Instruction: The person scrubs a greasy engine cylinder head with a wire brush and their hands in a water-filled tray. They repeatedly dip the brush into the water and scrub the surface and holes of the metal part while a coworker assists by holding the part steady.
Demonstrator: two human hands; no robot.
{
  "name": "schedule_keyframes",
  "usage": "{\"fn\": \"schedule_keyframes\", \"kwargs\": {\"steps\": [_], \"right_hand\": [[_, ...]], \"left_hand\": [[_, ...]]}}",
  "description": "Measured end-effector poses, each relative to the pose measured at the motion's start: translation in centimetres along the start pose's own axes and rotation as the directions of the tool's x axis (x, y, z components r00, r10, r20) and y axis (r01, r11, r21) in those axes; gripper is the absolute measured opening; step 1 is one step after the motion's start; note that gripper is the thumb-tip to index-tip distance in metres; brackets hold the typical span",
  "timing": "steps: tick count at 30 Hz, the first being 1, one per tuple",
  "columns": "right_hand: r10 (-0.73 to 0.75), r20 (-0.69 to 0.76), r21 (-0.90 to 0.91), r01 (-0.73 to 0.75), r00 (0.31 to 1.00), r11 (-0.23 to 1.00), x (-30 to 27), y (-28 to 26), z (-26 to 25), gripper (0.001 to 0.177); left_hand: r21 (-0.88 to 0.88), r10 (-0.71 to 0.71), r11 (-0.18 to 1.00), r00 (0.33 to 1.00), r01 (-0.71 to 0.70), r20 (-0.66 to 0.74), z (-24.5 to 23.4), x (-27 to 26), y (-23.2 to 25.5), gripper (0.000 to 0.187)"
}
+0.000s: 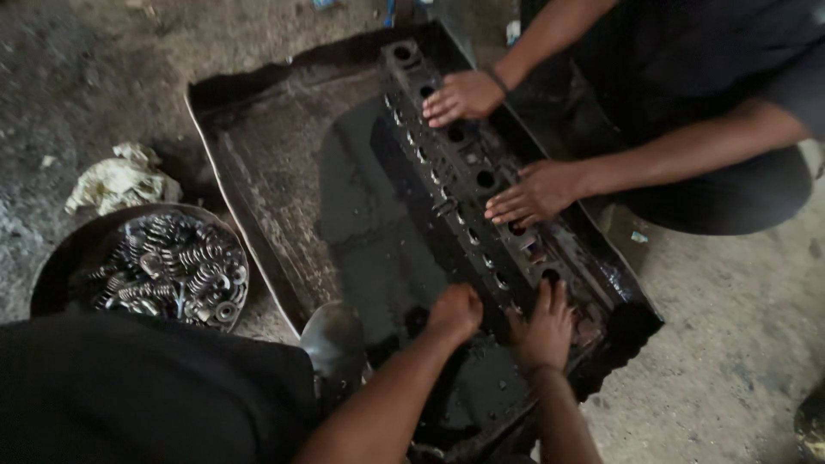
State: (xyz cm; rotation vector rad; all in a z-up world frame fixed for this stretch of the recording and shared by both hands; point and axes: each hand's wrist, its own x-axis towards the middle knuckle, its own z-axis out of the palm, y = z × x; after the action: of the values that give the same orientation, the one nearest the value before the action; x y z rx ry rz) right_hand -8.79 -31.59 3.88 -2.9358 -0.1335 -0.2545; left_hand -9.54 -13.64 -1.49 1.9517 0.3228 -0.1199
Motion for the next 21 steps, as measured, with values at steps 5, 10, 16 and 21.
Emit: {"fn": "schedule_keyframes", "kwargs": {"steps": [5,10,16,21], "right_hand": [[0.019,0.008,-0.091,-0.018,1.000,0.996,-1.5,-2.9,-1.7,0.080],[0.042,0.057,0.034,-0.044,0.998,0.998,-4.2,-5.9,-3.3,0.082],[-0.071,-0.076,0.046,0.075,0.995,0.996,-5.5,-9.4,-4.0,0.091],[0.076,0.120,0.035,-0.081,0.990,0.996,-5.2,-11.6,-6.0,0.106]], "left_hand": [[-0.059,-0.017,0.998,1.000,0.018,0.016,-0.4,-0.6,0.7,0.042],[-0.062,0.308,0.946,0.941,-0.318,-0.138,-0.2,-0.7,0.6,0.067],[-0.131,0.262,0.948,0.946,-0.289,-0.191,-2.6,-0.8,2.2,0.078],[-0.318,0.255,0.896,0.945,-0.310,-0.203,-3.2,-1.3,2.5,0.088]]}}
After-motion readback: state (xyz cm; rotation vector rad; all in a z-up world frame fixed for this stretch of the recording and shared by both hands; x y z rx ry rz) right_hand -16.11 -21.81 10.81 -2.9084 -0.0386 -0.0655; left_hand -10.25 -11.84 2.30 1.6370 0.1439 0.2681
